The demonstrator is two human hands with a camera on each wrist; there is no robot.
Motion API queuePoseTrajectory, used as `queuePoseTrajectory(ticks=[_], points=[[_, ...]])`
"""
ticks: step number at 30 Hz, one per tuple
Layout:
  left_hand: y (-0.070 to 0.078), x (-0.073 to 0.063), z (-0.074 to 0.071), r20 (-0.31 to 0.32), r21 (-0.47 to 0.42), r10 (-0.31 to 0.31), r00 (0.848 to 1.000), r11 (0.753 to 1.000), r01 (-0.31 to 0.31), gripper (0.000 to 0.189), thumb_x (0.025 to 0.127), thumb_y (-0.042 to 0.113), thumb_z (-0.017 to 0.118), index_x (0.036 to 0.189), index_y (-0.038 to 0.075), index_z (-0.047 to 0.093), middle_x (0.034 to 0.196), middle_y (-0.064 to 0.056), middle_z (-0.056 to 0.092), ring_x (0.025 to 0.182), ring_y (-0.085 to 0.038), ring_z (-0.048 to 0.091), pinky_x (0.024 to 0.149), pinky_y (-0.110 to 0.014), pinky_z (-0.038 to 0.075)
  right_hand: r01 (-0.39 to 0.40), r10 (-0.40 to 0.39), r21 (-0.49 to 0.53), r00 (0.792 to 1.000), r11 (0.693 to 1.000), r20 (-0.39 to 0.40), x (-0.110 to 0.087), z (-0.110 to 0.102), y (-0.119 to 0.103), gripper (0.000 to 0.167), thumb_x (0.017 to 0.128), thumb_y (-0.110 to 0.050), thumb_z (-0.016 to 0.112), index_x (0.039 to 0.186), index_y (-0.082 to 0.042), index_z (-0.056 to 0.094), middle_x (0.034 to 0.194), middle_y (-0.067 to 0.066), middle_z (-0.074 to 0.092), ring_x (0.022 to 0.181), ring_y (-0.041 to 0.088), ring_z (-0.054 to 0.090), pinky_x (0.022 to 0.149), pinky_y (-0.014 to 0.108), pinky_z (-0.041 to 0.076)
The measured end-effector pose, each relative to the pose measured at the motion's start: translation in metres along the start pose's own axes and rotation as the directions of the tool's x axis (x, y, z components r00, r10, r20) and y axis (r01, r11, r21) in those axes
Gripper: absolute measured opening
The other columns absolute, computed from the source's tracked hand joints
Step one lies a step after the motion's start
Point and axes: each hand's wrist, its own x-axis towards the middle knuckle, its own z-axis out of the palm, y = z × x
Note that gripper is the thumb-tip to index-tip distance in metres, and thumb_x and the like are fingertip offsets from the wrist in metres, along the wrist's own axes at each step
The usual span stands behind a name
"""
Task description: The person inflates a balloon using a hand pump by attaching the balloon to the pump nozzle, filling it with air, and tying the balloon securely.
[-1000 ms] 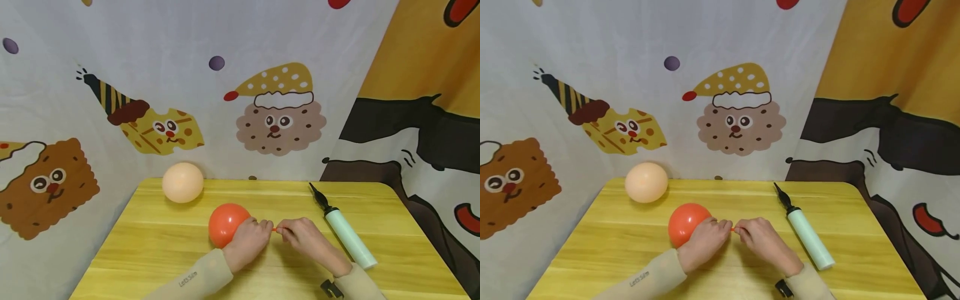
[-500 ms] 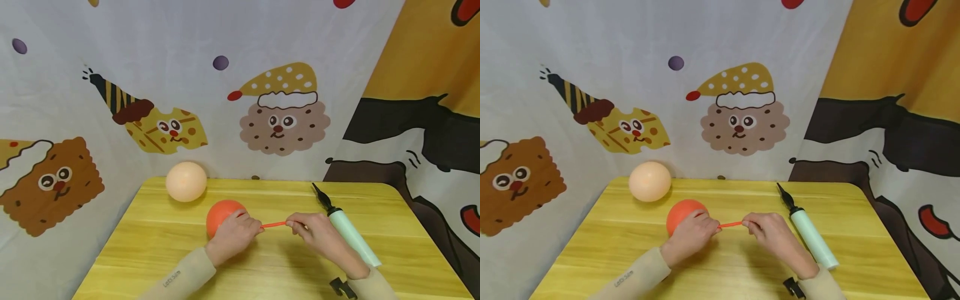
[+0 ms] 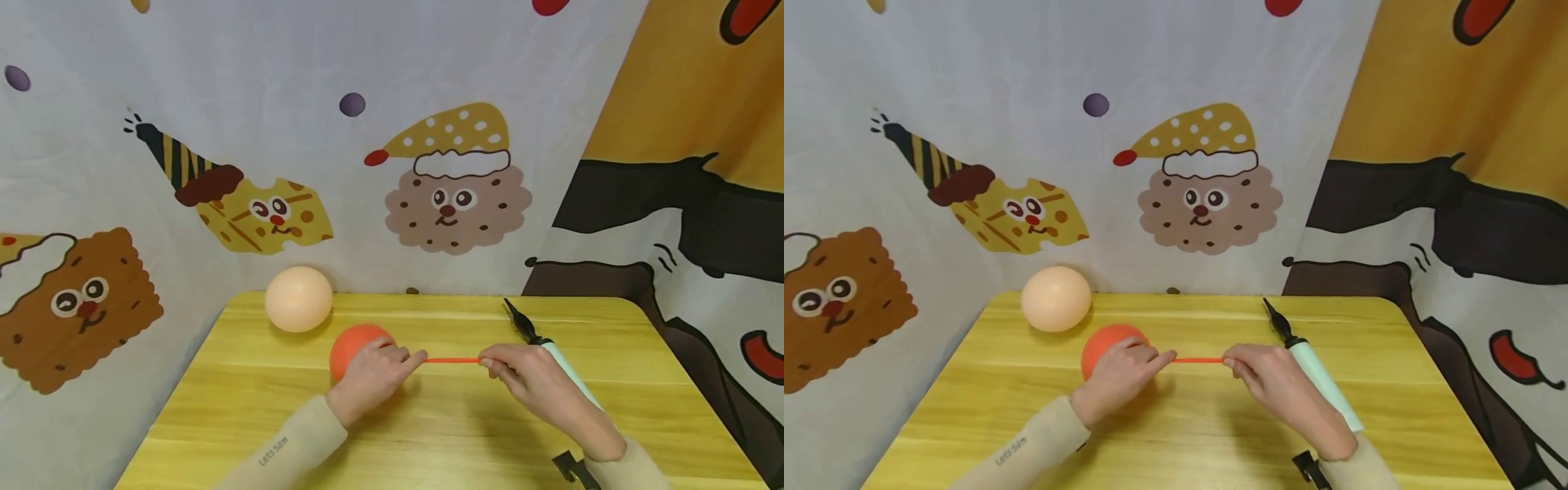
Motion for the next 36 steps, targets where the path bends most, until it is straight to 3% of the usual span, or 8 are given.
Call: queuePoseTrajectory(ticks=[6, 11, 18, 23, 28, 30, 33, 36], points=[[0.008, 0.004, -0.001, 0.061, -0.008, 0.007, 0.998, 1.000, -0.007, 0.036, 0.094, 0.006, 0.072, 0.127, 0.018, 0.065, 0.100, 0.008, 0.076, 0.077, -0.010, 0.070, 0.089, -0.030, 0.053, 0.013, -0.013, -0.017, 1.000, 1.000, 0.004, 0.008, 0.001, -0.001, 0.020, 0.091, 0.002, 0.075, 0.096, -0.018, 0.073, 0.080, -0.018, 0.064, 0.062, -0.007, 0.050, 0.051, 0.016, 0.044], [0.010, 0.007, -0.002, 0.078, -0.055, 0.030, 0.997, 0.998, -0.026, 0.046, 0.097, 0.012, 0.073, 0.141, 0.020, 0.062, 0.126, 0.010, 0.072, 0.084, -0.010, 0.071, 0.089, -0.029, 0.050, 0.064, -0.068, -0.110, 0.997, 0.992, -0.028, 0.015, 0.000, -0.002, 0.019, 0.088, 0.002, 0.078, 0.099, -0.013, 0.076, 0.088, -0.009, 0.073, 0.072, 0.000, 0.063, 0.059, 0.020, 0.054], [0.009, 0.008, -0.006, 0.108, -0.061, 0.071, 0.992, 0.996, -0.065, 0.050, 0.097, 0.012, 0.073, 0.145, 0.022, 0.060, 0.108, 0.011, 0.077, 0.085, -0.009, 0.071, 0.096, -0.033, 0.049, 0.139, -0.154, -0.251, 0.987, 0.958, -0.041, 0.029, 0.000, -0.002, 0.004, 0.099, -0.015, 0.071, 0.100, -0.015, 0.076, 0.093, -0.008, 0.074, 0.084, 0.011, 0.069, 0.072, 0.032, 0.060], [0.007, 0.012, -0.013, 0.153, -0.119, 0.141, 0.978, 0.985, -0.124, 0.065, 0.091, 0.006, 0.076, 0.150, 0.024, 0.056, 0.099, 0.014, 0.077, 0.088, -0.003, 0.071, 0.110, -0.035, 0.045, 0.199, -0.228, -0.270, 0.970, 0.942, -0.080, 0.041, 0.005, 0.002, 0.043, 0.111, -0.041, 0.042, 0.101, -0.015, 0.074, 0.093, -0.008, 0.073, 0.083, 0.011, 0.068, 0.071, 0.033, 0.060], [0.005, 0.016, -0.014, 0.047, -0.288, 0.182, 0.982, 0.944, -0.161, 0.070, 0.087, 0.000, 0.077, 0.151, 0.017, 0.054, 0.081, 0.013, 0.073, 0.076, -0.003, 0.068, 0.100, -0.026, 0.051, 0.211, -0.246, -0.225, 0.959, 0.951, -0.139, 0.052, 0.012, 0.010, 0.045, 0.109, -0.041, 0.041, 0.103, -0.013, 0.076, 0.096, -0.005, 0.075, 0.087, 0.015, 0.072, 0.074, 0.036, 0.061], [0.004, 0.016, -0.013, -0.028, -0.361, 0.174, 0.984, 0.917, -0.172, 0.075, 0.091, 0.002, 0.076, 0.157, 0.016, 0.046, 0.078, 0.012, 0.071, 0.071, -0.004, 0.064, 0.089, -0.021, 0.053, 0.190, -0.221, -0.196, 0.963, 0.962, -0.153, 0.056, 0.017, 0.014, 0.028, 0.106, -0.032, 0.057, 0.103, -0.012, 0.077, 0.098, -0.003, 0.076, 0.089, 0.017, 0.073, 0.075, 0.038, 0.062], [0.002, 0.017, -0.011, -0.113, -0.447, 0.150, 0.982, 0.875, -0.185, 0.085, 0.093, 0.007, 0.077, 0.164, 0.019, 0.030, 0.086, 0.012, 0.075, 0.068, -0.005, 0.062, 0.078, -0.017, 0.053, 0.133, -0.153, -0.132, 0.975, 0.982, -0.163, 0.061, 0.025, 0.020, 0.009, 0.096, -0.016, 0.074, 0.103, -0.011, 0.078, 0.099, 0.000, 0.077, 0.087, 0.017, 0.074, 0.074, 0.037, 0.062], [0.001, 0.018, -0.012, -0.133, -0.504, 0.140, 0.981, 0.843, -0.188, 0.086, 0.095, 0.012, 0.076, 0.165, 0.022, 0.027, 0.096, 0.013, 0.077, 0.073, -0.005, 0.065, 0.079, -0.015, 0.053, 0.058, -0.065, -0.051, 0.986, 0.997, -0.152, 0.064, 0.035, 0.024, 0.011, 0.091, -0.008, 0.078, 0.102, -0.011, 0.079, 0.099, 0.000, 0.078, 0.086, 0.015, 0.073, 0.072, 0.036, 0.062]])
